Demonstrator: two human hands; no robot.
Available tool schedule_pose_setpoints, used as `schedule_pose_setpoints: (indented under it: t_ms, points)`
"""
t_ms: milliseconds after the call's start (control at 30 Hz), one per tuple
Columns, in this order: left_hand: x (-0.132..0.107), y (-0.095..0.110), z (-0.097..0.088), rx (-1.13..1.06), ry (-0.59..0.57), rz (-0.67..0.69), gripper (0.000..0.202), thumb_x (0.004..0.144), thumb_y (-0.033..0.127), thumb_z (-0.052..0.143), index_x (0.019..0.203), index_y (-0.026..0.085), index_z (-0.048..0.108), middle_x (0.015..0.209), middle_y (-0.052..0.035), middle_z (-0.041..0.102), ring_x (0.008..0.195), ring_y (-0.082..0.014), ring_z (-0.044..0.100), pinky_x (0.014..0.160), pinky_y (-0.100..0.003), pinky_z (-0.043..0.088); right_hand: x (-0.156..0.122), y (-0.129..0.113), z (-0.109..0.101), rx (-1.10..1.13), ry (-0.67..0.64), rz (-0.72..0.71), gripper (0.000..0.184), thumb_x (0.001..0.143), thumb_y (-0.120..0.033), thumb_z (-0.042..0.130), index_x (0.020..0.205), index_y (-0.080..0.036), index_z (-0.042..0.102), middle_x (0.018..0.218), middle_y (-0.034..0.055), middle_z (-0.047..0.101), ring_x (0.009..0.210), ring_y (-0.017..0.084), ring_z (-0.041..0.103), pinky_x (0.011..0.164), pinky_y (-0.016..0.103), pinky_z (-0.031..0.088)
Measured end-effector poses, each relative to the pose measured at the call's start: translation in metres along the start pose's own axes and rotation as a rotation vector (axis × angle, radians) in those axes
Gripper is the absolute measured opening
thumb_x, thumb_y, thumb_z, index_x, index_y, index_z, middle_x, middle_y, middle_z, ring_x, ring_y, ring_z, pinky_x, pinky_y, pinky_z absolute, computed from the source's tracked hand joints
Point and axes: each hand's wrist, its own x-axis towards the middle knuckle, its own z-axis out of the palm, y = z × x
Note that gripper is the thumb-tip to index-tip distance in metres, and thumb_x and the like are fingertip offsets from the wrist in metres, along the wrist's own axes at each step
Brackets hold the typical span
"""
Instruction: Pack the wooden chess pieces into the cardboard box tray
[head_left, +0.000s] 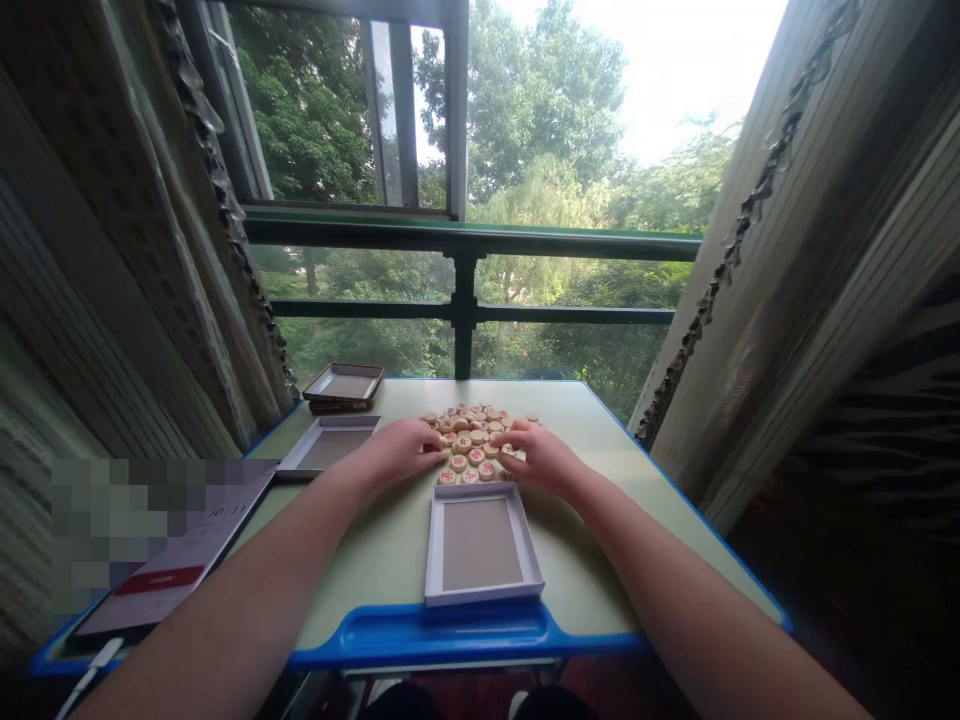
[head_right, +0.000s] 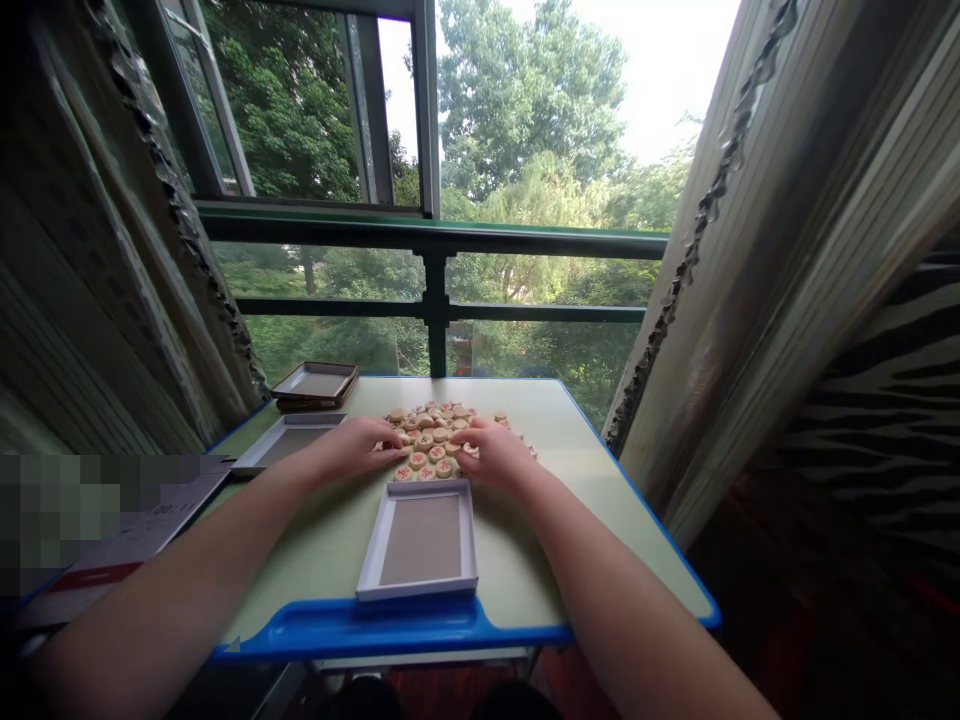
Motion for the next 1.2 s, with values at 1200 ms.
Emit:
schedule_pose_setpoints:
  t_ms: [1200]
  points:
    - [0.002,0.03,0.012,0.229,0.033,-0.027,0.027,0.077,0.035,0.048,0.07,0.021,0.069,0.073,-0.0035,0.067,0.072,-0.0169,0.056,0.061,-0.026,0.036,0.008,-0.002,0.009,-0.025,0.08,0.0,0.014,0.078,-0.027,0.057,0.08,-0.021,0.07,0.082,0.0054,0.057,0.077,0.016,0.052,0.069,0.027,0.04]
